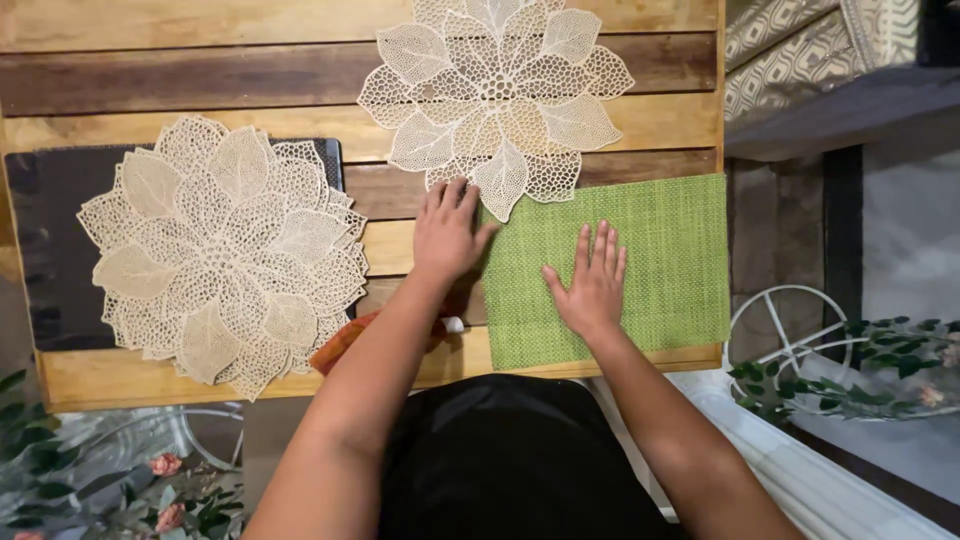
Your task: Organize and arrange various decorative placemats on a wooden table.
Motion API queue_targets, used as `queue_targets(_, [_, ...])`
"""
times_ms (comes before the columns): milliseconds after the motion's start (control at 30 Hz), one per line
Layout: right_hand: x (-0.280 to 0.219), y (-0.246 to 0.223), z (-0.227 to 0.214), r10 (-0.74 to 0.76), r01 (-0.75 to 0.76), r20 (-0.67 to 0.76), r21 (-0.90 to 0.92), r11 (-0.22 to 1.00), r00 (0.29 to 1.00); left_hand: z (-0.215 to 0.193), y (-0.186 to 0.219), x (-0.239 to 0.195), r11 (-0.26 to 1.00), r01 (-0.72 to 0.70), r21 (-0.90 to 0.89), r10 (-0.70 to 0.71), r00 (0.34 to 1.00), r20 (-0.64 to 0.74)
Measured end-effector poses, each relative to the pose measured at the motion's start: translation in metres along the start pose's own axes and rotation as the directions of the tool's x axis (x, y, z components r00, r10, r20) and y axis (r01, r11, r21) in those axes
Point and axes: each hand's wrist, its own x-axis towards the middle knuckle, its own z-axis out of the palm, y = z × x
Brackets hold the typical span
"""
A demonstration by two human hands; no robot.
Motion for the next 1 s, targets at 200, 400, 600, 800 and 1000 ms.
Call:
queue_targets(200, [-0.001,-0.004,-0.006,0.019,-0.019,0.01,0.015,1.0,1.0,-0.016,0.042,0.02,0.99,0.136,0.036,-0.14,0.978,0.152])
queue_targets(400, [-0.02,-0.006,-0.001,0.002,-0.002,-0.007,0.004,1.0,1.0,0.037,0.035,0.038,1.0,0.024,-0.019,-0.021,0.993,0.115])
queue_targets(600, [-0.023,-0.011,-0.008,0.018,-0.018,-0.03,0.018,1.0,0.999,0.051,0.056,0.053,0.996,-0.085,0.021,0.078,0.971,0.226])
queue_targets(800, [-0.023,-0.012,-0.01,0.021,-0.02,-0.01,0.031,0.999,1.0,0.004,0.077,0.052,0.988,-0.115,0.105,0.069,0.928,0.366])
queue_targets(1000, [-0.021,-0.01,-0.011,0.038,-0.04,0.041,0.044,0.998,0.998,0.019,0.074,0.06,0.987,-0.109,0.121,0.054,0.921,0.386])
